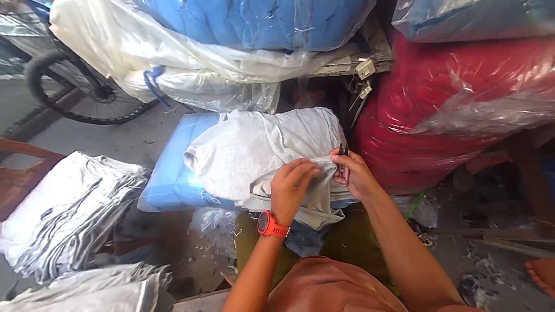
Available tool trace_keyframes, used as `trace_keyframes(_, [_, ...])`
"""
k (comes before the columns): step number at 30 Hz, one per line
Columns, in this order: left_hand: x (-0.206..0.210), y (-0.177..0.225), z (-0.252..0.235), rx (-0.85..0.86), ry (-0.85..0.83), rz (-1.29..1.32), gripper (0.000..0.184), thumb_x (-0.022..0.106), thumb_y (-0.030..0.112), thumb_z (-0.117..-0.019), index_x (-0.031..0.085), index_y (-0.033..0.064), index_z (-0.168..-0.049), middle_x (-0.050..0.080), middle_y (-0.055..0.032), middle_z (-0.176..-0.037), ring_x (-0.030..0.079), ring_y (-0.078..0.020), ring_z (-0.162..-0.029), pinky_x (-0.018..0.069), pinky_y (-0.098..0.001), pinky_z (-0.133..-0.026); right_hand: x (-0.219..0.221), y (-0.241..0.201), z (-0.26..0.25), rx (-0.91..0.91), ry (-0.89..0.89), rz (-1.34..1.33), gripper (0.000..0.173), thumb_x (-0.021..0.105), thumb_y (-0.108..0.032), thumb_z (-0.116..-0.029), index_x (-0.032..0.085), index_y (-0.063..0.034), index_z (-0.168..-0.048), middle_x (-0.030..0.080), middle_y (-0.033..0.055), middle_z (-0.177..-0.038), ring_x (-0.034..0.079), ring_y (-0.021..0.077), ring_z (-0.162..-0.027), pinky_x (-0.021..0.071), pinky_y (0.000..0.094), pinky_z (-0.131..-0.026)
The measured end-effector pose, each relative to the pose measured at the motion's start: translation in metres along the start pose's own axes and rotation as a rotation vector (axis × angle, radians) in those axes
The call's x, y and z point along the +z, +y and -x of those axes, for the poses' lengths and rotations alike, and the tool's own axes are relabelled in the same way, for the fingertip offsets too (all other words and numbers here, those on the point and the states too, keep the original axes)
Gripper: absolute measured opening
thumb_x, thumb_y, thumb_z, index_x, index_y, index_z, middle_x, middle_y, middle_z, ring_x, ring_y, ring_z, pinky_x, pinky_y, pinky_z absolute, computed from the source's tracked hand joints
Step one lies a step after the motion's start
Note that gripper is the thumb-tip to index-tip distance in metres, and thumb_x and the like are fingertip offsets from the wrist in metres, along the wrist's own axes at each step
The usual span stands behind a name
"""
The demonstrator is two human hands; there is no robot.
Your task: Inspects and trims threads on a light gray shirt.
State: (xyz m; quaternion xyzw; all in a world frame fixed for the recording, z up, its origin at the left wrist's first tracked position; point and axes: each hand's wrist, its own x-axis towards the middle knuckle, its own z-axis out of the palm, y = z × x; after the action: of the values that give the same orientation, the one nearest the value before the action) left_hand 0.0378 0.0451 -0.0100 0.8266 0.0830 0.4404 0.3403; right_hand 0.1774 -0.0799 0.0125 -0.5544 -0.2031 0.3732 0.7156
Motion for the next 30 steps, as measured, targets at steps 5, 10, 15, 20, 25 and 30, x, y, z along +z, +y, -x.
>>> trace_keyframes(5, [-0.006,-0.004,0.0,-0.177,-0.042,0.046,0.013,0.057,0.002,-0.0996,0.066,-0.0048,-0.106,0.069,-0.0136,-0.098,0.07,-0.0155,-0.081,0.0611,-0.0306,-0.07,-0.006,-0.001,0.008,-0.036,0.088,-0.018,0.02,0.042,-0.009,-0.1054,0.061,-0.0109,-0.101,0.056,-0.0062,-0.068,0.045,-0.0016,-0.049,0.0381,0.0122,-0.045])
trace_keyframes(10, [-0.049,-0.016,0.001,-0.474,0.181,0.076,0.027,0.045,0.009,-0.1079,0.054,-0.006,-0.128,0.062,-0.0156,-0.124,0.07,-0.015,-0.096,0.0611,-0.0339,-0.083,-0.01,0.002,0.006,-0.098,0.032,0.012,0.023,0.041,-0.011,-0.1017,0.062,-0.0142,-0.096,0.065,-0.0055,-0.079,0.046,-0.0029,-0.051,0.037,0.0119,-0.045])
trace_keyframes(15, [-0.028,0.021,-0.008,-0.364,-0.094,0.14,0.028,0.068,0.017,-0.0986,0.068,-0.0004,-0.121,0.066,-0.015,-0.121,0.07,-0.0154,-0.088,0.0614,-0.0303,-0.071,0.0,0.007,0.006,-0.225,-0.078,0.061,0.025,0.042,-0.005,-0.0963,0.061,-0.0164,-0.085,0.074,-0.0046,-0.093,0.049,-0.0062,-0.055,0.0357,0.0106,-0.048])
trace_keyframes(20, [-0.014,0.02,-0.017,-0.309,-0.131,0.163,0.016,0.067,0.011,-0.0984,0.074,-0.0021,-0.104,0.074,-0.0102,-0.092,0.072,-0.0101,-0.076,0.0619,-0.0266,-0.072,-0.001,0.008,0.015,-0.365,-0.078,0.276,0.019,0.047,-0.003,-0.0946,0.06,-0.0145,-0.087,0.071,-0.0086,-0.095,0.053,-0.0093,-0.065,0.0398,0.0094,-0.055])
trace_keyframes(25, [-0.029,0.024,-0.026,-0.802,-0.183,0.548,0.012,0.054,0.009,-0.1058,0.063,0.0017,-0.108,0.073,-0.0032,-0.095,0.069,-0.0056,-0.071,0.0595,-0.0217,-0.065,-0.001,0.013,0.015,-0.283,0.054,0.35,0.013,0.051,-0.006,-0.1,0.062,-0.0098,-0.095,0.061,-0.0086,-0.082,0.045,-0.0068,-0.058,0.0377,0.0104,-0.052])
trace_keyframes(30, [-0.037,0.037,-0.022,-0.861,-0.094,0.821,0.013,0.045,0.004,-0.1077,0.057,0.0013,-0.111,0.074,-0.0111,-0.112,0.075,-0.0168,-0.093,0.0618,-0.0318,-0.086,0.003,-0.007,0.037,-0.314,0.21,0.503,0.024,0.053,-0.016,-0.1033,0.056,-0.0024,-0.122,0.061,0.003,-0.105,0.056,0.0055,-0.079,0.0473,0.024,-0.068])
